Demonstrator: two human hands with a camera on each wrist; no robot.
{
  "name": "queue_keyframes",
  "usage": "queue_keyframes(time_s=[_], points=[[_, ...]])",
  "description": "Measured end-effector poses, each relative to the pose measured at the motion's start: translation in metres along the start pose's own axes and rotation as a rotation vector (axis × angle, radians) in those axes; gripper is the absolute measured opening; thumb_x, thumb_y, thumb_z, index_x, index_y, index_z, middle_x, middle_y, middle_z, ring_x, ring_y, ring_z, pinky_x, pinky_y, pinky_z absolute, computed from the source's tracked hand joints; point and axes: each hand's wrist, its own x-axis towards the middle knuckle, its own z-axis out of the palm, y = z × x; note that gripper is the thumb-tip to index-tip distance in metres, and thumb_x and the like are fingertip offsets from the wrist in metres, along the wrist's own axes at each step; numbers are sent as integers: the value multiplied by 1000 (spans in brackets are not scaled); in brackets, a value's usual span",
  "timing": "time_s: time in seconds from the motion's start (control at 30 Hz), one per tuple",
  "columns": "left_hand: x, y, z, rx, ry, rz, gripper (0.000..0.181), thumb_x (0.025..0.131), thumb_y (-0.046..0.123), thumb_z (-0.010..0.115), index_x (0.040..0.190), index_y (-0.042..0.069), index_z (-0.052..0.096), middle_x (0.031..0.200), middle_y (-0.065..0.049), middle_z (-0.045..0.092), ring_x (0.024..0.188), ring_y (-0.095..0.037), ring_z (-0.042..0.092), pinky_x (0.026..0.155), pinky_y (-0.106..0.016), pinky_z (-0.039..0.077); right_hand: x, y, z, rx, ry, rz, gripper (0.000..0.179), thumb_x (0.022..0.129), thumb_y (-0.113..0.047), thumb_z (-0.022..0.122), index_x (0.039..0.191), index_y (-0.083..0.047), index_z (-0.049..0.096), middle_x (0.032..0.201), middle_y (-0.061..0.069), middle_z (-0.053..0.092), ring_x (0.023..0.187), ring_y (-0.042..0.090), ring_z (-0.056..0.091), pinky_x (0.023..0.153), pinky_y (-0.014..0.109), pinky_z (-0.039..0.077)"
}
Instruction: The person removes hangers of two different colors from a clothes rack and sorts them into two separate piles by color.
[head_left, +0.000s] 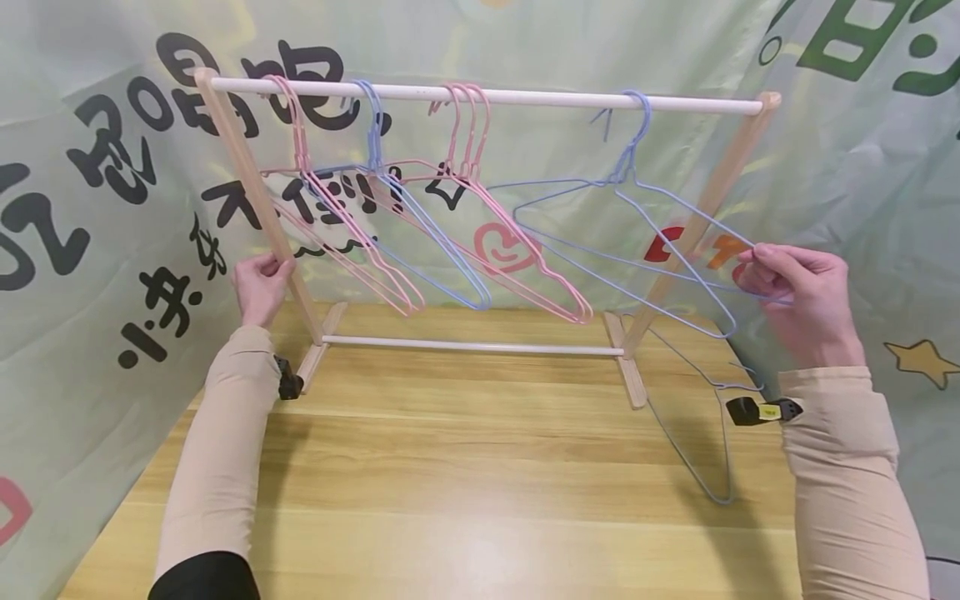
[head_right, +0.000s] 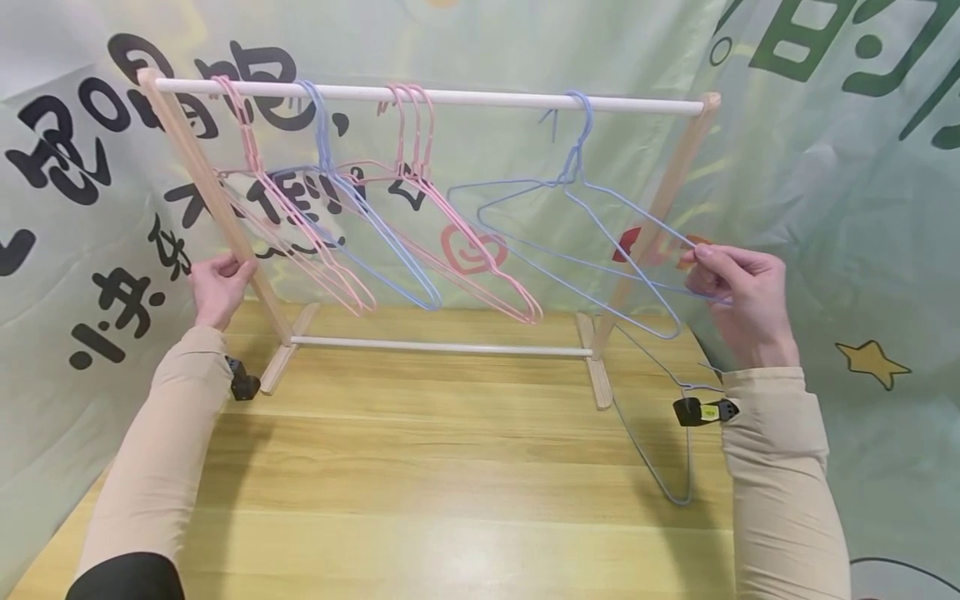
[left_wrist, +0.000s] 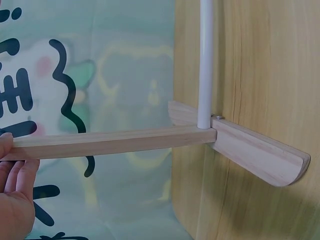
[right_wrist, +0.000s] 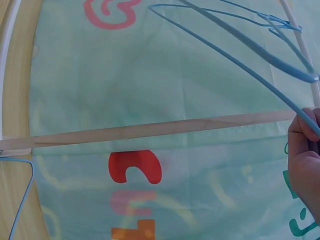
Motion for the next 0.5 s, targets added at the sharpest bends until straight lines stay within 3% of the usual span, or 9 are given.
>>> queue_keyframes(time_s=[0.17,0.27,0.5], points=[[0,1,1,-5,4,-13,36,97,21,64,130,6,67,127,-18,67,118,-22,69,102,-30,54,-3,-1,-2,13,20,-1,33,98,19,37,90,21,69,64,17,55,58,21,24,65,32,18],[1,1,1,-15,4,-17,37,97,21,65,130,6,67,127,-17,67,118,-22,69,102,-30,54,-4,-1,-4,83,13,34,34,99,18,35,91,23,68,66,20,57,59,22,26,64,32,20],[1,0,0,-17,4,-4,36,97,21,64,130,6,67,126,-16,67,119,-23,68,103,-30,54,-6,2,-6,30,20,51,34,99,17,36,86,19,68,67,18,55,61,24,29,66,33,26]])
